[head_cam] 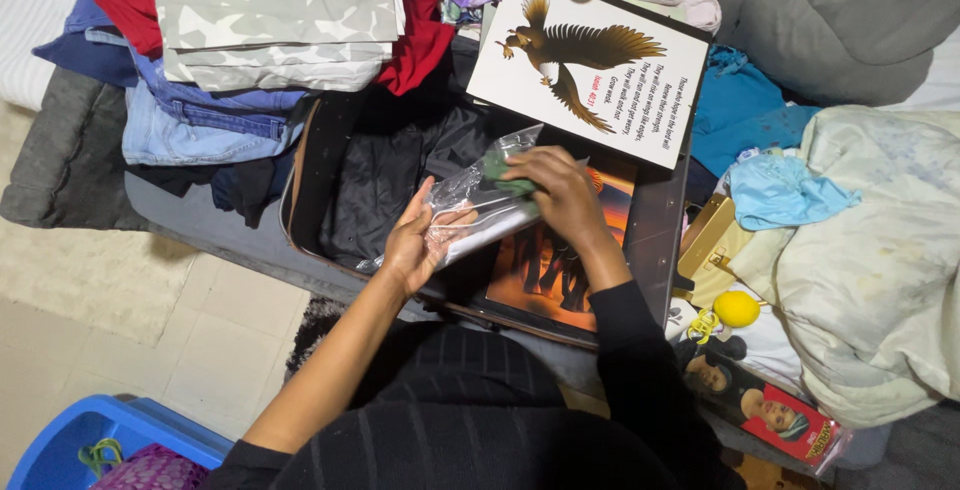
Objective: The person wipes down several framed posters and a dark rectangular object using a green cloth while they are placed inside a suitcase.
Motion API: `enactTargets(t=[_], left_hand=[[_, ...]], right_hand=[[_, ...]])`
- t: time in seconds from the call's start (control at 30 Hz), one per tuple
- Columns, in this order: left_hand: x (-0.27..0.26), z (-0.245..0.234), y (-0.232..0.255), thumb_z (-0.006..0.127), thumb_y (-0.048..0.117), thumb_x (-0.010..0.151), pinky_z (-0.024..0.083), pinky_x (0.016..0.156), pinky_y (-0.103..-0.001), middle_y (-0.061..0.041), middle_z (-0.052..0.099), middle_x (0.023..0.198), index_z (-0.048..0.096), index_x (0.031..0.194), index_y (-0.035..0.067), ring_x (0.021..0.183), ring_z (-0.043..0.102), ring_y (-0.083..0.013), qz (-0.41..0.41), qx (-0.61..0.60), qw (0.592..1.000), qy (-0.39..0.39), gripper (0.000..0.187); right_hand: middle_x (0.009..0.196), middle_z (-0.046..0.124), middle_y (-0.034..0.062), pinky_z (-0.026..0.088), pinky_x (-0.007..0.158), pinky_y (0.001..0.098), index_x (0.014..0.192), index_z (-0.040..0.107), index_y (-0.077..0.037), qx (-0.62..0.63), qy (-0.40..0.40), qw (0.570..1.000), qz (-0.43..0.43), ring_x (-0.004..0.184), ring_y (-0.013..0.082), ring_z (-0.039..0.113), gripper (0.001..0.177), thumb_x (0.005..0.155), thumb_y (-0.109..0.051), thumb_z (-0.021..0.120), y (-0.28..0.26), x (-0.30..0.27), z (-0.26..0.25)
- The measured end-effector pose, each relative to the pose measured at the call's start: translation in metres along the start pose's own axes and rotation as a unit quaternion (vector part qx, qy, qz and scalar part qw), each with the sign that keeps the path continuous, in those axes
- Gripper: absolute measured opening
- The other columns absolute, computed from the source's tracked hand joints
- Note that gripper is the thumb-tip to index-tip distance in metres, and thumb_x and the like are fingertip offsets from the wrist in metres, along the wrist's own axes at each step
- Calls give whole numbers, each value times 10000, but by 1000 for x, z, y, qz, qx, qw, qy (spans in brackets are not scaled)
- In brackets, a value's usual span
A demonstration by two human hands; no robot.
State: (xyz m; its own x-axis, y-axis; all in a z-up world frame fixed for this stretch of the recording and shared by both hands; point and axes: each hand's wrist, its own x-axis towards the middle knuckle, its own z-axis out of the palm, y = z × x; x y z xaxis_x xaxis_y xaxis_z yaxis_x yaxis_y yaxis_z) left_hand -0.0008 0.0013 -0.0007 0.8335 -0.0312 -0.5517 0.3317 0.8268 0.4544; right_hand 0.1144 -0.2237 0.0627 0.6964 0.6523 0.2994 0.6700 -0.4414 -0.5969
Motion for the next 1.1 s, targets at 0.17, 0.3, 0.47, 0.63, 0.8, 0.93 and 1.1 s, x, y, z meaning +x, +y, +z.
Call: enactTargets(t=[0.17,0.3,0.47,0.63,0.8,0.93,1.1], left_hand=[[4,-8,-3,321,121,1093,612,925,-386,-190,627,1353,371,1623,196,1107,695,-268,41,61,997,-15,537],[-2,-9,7,342,169,1090,626,875,-370,-180,652,1258,375,1586,223,1017,709,-244,36,93,994,33,500],[-3,-3,10,338,148,1086,634,892,-416,-264,640,1294,347,1594,158,1076,719,-324,51,69,996,38,508],[2,-12,21,280,164,1087,585,889,-459,-368,632,1262,250,1610,127,1098,697,-436,40,22,998,35,526],[9,-24,33,307,164,1064,607,883,-488,-348,647,1264,203,1605,144,1070,716,-438,22,65,996,64,552],[-3,-19,56,618,226,975,561,1008,-497,-287,715,1209,222,1620,170,1058,733,-358,123,560,797,190,759],[-2,19,47,794,335,688,302,1076,-574,-154,717,1243,414,1508,141,1153,685,-425,501,762,410,2,924]], right_hand=[[1426,599,58,442,971,532,1282,654,-293,-77,-99,976,-176,1226,316,644,795,541,-36,779,-43,23,29],[1202,684,23,505,909,459,1352,606,-309,-5,-239,971,-21,1096,264,683,698,719,-86,800,-7,23,36],[1094,730,17,493,923,499,1295,621,-294,-81,-247,965,-22,1032,258,693,670,672,-193,848,33,26,38],[1036,757,15,325,1009,676,1170,693,-290,-149,-192,970,12,1010,252,698,611,600,-262,912,40,40,21],[997,792,0,509,909,479,1116,734,-279,-76,-213,967,121,907,235,738,461,671,-175,797,29,45,3],[935,788,68,569,765,391,1083,751,-231,40,-205,976,69,822,282,756,453,639,-153,795,22,47,-3],[952,783,82,561,754,389,1115,745,-213,82,-233,968,34,842,301,754,475,648,-138,793,6,52,7]])
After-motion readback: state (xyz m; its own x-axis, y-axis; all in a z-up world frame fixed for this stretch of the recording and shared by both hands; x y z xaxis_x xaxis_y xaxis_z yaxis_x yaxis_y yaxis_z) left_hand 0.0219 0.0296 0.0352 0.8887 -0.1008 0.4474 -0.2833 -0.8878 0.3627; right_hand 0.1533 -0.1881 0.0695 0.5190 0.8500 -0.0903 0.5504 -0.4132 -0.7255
